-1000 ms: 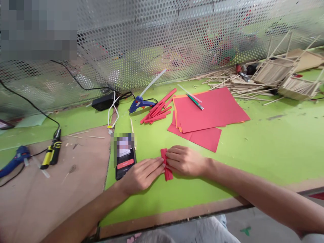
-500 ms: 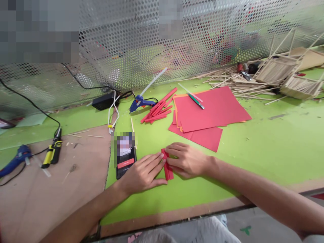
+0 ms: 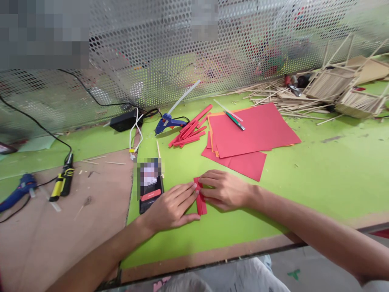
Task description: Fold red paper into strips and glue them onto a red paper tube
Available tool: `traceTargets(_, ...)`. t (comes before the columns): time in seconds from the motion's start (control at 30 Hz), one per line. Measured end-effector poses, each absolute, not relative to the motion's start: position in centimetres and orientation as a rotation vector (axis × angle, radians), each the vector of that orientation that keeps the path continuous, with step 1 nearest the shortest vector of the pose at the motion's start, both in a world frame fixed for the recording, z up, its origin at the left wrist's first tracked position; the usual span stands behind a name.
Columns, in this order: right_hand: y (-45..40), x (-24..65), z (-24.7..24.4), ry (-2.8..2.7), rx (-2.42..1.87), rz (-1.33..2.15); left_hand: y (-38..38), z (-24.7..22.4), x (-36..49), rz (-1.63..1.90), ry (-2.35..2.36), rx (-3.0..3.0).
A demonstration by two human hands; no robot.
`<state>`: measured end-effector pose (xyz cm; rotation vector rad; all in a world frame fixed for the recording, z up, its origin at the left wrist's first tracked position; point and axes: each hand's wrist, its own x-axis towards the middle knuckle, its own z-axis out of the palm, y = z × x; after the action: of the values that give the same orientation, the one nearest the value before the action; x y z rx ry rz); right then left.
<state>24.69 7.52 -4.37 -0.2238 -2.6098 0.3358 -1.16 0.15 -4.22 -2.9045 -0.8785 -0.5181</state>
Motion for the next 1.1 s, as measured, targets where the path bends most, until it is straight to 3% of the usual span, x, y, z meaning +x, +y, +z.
traceTargets(0.87, 7.46, 24.54, -5.36, -2.609, -0.261, 0.307, 0.26, -3.52, -1.05, -0.418, -0.837, -2.921)
traceTargets(1.1, 7.50, 24.65, -5.29, -2.609, -0.274, 0.282, -0.05, -3.71, -0.98, -0.632, -0.653, -2.801)
